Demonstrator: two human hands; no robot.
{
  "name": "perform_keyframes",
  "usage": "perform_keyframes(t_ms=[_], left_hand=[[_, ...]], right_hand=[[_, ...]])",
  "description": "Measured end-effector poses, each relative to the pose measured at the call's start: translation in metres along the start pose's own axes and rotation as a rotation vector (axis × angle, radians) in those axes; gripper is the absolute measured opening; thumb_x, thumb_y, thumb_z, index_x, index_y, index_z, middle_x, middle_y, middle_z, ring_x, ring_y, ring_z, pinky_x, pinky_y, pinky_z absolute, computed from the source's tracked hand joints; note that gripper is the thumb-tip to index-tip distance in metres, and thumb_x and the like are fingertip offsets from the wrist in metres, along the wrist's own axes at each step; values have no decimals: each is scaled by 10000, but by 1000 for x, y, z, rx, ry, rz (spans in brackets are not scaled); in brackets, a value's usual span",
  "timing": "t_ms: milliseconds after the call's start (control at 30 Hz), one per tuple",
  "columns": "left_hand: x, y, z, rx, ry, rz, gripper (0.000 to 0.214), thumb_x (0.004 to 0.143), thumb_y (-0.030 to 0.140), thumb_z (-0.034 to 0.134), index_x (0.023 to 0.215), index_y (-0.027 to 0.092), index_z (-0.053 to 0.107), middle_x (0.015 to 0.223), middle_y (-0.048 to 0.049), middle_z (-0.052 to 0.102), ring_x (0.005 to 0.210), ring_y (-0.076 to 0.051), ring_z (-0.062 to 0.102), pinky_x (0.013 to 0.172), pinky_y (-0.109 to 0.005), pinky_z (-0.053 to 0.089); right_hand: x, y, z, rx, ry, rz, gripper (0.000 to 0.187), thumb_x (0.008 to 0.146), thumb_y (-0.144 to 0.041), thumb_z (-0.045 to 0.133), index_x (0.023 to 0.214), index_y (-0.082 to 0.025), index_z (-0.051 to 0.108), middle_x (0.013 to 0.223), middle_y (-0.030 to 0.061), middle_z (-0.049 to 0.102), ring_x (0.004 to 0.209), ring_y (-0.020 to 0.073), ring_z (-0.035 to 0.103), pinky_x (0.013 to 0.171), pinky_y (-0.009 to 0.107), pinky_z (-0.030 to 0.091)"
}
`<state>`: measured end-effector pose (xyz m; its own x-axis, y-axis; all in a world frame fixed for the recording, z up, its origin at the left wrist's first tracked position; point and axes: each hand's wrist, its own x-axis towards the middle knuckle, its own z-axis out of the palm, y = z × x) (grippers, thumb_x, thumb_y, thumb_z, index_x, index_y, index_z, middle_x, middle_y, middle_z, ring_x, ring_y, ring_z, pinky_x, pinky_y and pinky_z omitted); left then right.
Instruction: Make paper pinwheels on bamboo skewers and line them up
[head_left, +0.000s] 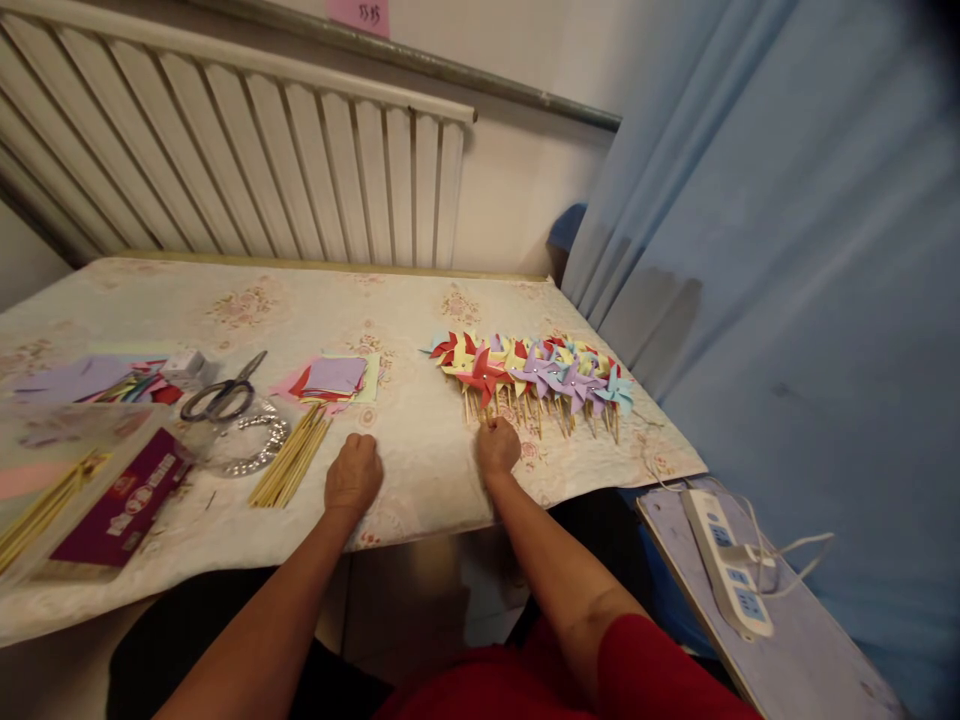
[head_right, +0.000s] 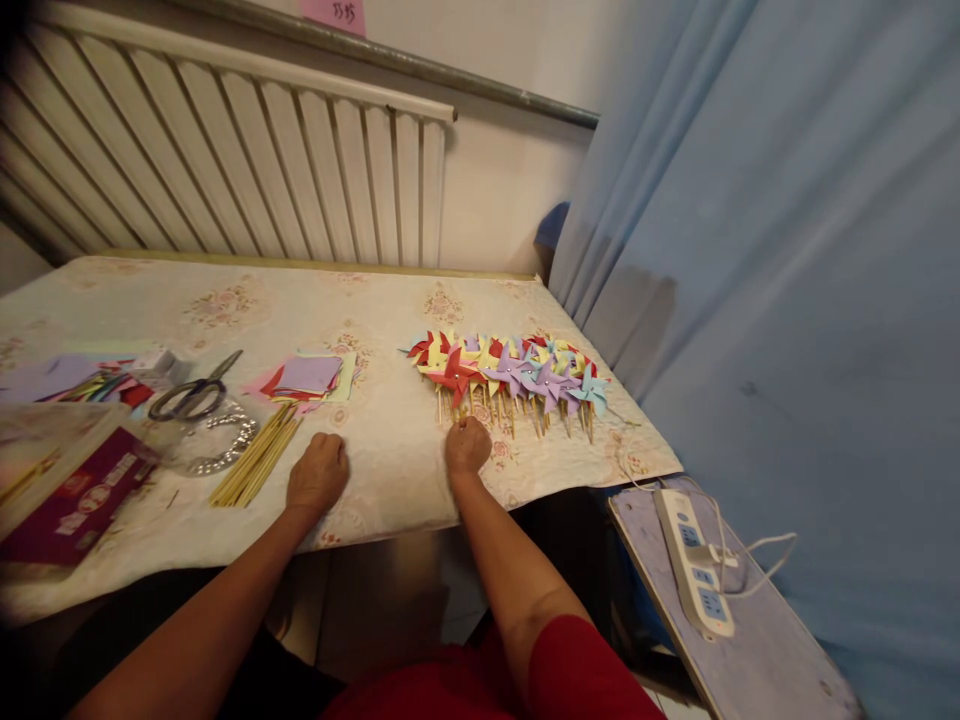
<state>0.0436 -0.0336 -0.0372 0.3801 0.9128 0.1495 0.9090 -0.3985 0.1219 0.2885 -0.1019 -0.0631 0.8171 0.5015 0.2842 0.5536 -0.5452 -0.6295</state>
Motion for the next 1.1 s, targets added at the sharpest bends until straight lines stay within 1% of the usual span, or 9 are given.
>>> perform_keyframes(t_ms=[233, 400, 533, 667, 900, 1100], left_hand=[[0, 0, 0, 9, 3, 5, 268, 986, 257, 333, 1012, 168, 585, 1070, -121, 571, 933, -228, 595, 706, -341, 416], [0, -1, 2, 24, 21, 17, 280, 991, 264, 310, 1002, 174, 575, 1064, -113, 570, 915, -227, 599, 694, -339, 419], [-1, 0, -1, 14, -2, 4, 281, 989, 257, 313, 1026, 173, 579, 1086, -116, 568, 938, -226, 599, 719, -337, 431], [-1, 0, -2, 2, -5, 2, 289, 987, 261, 315, 1025, 167, 585, 1082, -123, 563, 943, -229, 594, 724, -337, 432], [0, -1, 1, 5, 20, 23, 284, 984, 260, 314, 1003, 169, 583, 1059, -116, 560, 929, -231, 590, 706, -341, 429], [-1, 0, 1, -13, 8, -12, 251, 980, 245, 337, 1013, 177, 576, 1072, -111, 560, 925, -222, 592, 725, -332, 432]], right_hand=[[-1, 0, 3, -72, 13, 3, 156, 831, -253, 542, 787, -197, 680, 781, 75, 704, 784, 217, 625, 683, 296, 371], [0, -2, 3, -121, 3, -23, 161, 835, -231, 539, 777, -187, 683, 809, 89, 719, 806, 220, 640, 703, 300, 386], [0, -3, 2, -144, -4, -43, 171, 837, -217, 530, 762, -183, 679, 814, 99, 720, 810, 226, 645, 704, 305, 391], [0, -4, 2, -164, 0, -31, 173, 831, -198, 523, 758, -181, 679, 818, 106, 718, 799, 227, 645, 691, 306, 393], [0, -2, 3, -150, 18, -46, 170, 820, -194, 520, 754, -186, 676, 801, 106, 713, 782, 230, 642, 684, 308, 394], [-1, 1, 3, -93, 20, -34, 176, 823, -235, 500, 757, -193, 657, 804, 98, 708, 775, 229, 621, 680, 308, 369]])
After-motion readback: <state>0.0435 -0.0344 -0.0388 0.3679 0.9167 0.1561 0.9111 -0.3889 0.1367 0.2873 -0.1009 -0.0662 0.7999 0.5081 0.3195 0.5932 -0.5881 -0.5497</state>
